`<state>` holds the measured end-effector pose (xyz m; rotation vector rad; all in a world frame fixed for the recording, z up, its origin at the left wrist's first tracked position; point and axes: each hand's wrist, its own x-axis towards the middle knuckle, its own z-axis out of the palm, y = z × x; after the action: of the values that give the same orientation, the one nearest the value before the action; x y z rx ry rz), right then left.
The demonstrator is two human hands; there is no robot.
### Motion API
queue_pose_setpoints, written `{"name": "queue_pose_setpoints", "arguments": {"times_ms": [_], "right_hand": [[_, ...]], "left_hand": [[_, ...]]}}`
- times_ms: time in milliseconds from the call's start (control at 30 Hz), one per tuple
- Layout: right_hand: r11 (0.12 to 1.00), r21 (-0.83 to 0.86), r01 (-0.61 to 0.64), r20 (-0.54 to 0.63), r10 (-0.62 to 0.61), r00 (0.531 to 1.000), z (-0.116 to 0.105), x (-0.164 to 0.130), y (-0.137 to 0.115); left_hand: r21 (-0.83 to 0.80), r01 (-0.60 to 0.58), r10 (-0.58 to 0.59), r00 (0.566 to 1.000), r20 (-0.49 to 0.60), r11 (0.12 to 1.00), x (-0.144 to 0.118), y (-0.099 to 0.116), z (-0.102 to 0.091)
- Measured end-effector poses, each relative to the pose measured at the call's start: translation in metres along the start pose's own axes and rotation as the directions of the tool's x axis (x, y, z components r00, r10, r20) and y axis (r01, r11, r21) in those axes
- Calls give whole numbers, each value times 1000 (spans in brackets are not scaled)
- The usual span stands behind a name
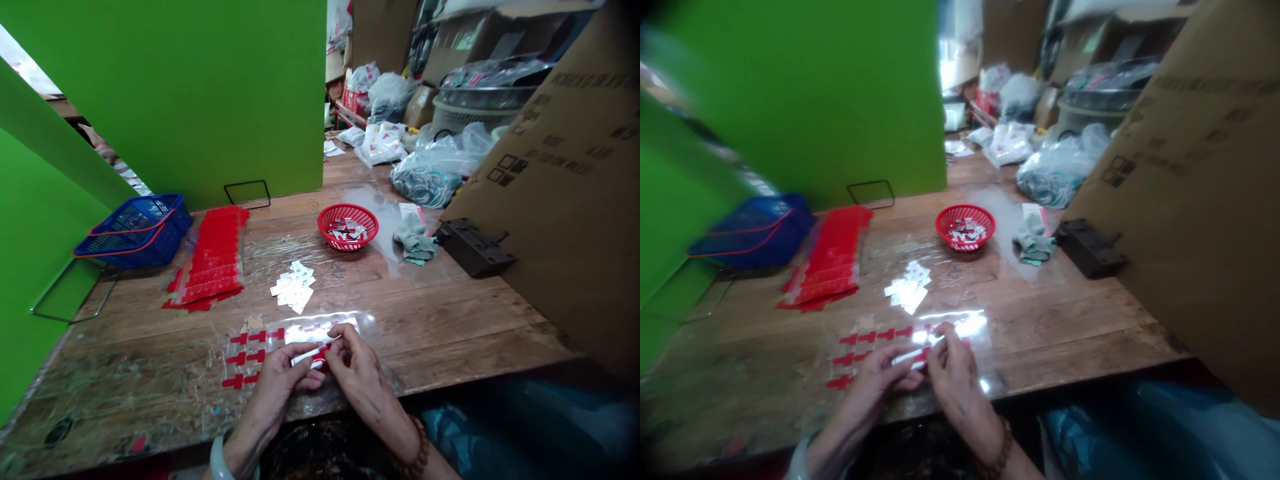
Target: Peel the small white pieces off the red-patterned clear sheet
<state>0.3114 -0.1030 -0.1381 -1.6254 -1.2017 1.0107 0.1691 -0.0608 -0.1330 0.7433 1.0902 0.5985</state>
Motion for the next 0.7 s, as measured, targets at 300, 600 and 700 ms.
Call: {"name": "queue_pose_setpoints", "arguments": {"times_ms": [300, 600, 700], "right_hand": [[997, -51, 66, -81, -70, 994, 8, 0, 5], [982, -170, 82, -94, -99, 991, 14, -3, 3], [970, -222, 96, -95, -120, 988, 15, -5, 1]], "left_hand": [[1, 12, -12, 1000, -13, 1000, -1, -2, 0], [66, -15, 18, 999, -41, 998, -6, -1, 1], [94, -25, 31, 998, -55, 995, -7, 0, 2]]}}
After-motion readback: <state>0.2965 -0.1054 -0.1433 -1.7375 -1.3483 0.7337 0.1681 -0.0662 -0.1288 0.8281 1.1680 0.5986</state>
